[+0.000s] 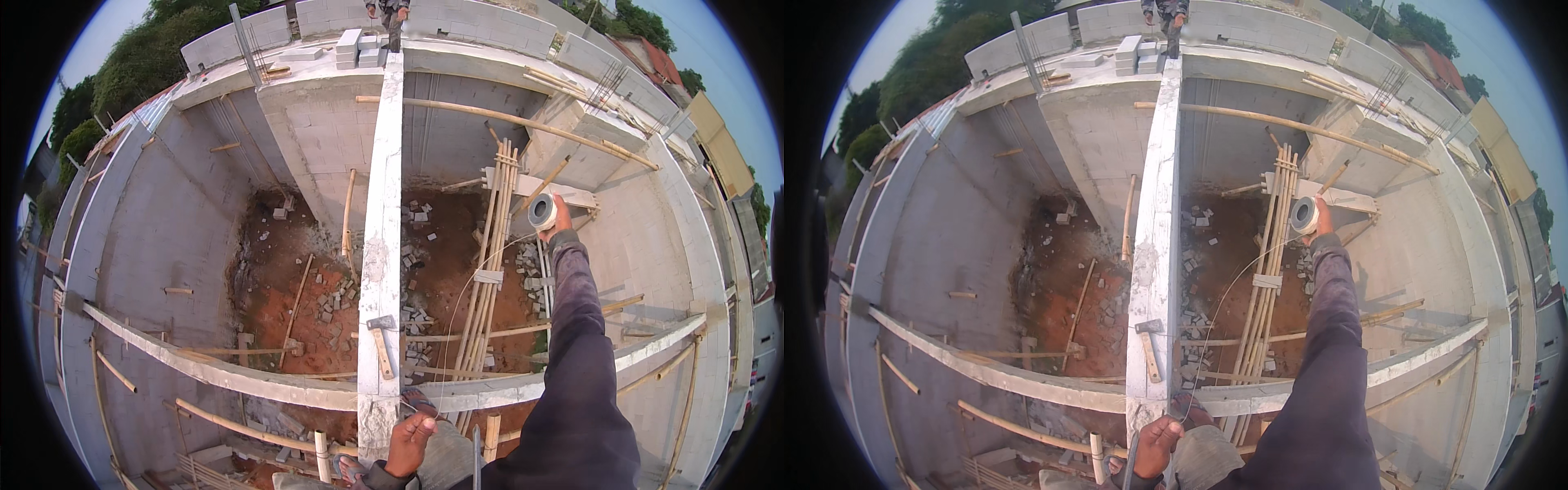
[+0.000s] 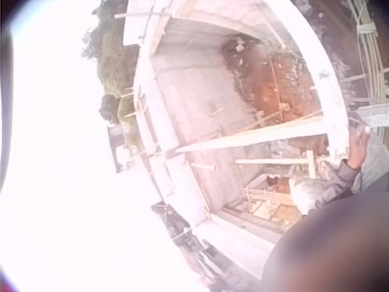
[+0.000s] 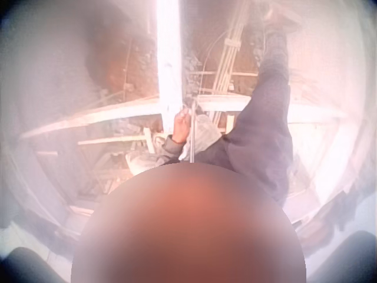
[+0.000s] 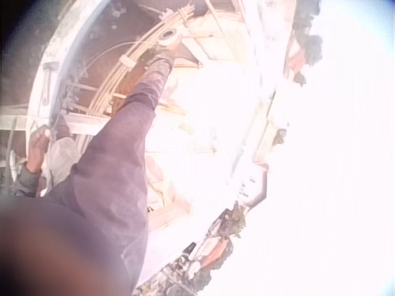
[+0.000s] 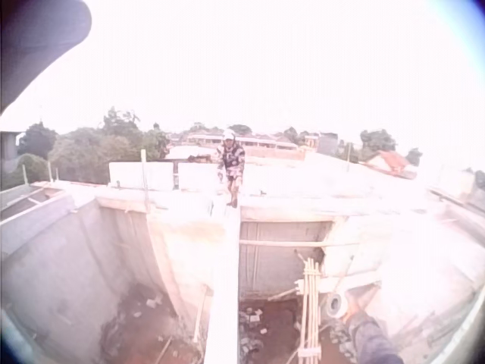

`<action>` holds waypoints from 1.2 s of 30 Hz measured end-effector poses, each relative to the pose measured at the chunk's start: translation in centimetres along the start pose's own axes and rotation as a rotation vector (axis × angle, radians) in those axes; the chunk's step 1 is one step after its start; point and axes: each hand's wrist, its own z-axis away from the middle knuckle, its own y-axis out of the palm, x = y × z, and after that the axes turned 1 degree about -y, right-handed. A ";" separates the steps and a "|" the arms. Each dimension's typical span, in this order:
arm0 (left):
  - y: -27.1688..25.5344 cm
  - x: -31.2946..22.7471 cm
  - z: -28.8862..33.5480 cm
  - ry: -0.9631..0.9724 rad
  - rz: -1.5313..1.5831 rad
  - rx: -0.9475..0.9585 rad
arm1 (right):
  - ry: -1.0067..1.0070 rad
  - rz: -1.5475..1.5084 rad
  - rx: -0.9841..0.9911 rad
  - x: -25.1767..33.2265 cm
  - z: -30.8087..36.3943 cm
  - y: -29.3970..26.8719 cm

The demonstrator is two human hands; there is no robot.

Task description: The person measures and marks a concrete beam using a tape measure and hammer. They walk along the beam, pull the tape measure, and strike the beam to create marks at measured intervals.

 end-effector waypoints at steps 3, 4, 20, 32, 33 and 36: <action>1.5 1.5 -0.5 0.086 -0.260 0.079 | 0.069 -0.101 0.119 -9.8 0.8 1.2; 1.6 2.0 -1.0 0.100 -0.360 0.075 | 0.119 -0.090 0.141 -13.3 1.4 1.6; 2.6 3.3 -2.9 0.042 -0.483 -0.100 | 0.585 0.036 0.018 -32.4 8.1 8.2; 5.1 -3.2 -4.9 0.527 0.096 -0.478 | -0.470 0.077 0.176 14.7 7.7 19.6; 4.4 -3.1 -5.8 0.441 0.118 -0.458 | -0.436 0.094 0.212 10.9 9.1 17.7; 1.9 -1.6 -9.0 0.173 0.111 -0.405 | -0.131 0.224 0.313 -2.7 15.2 10.8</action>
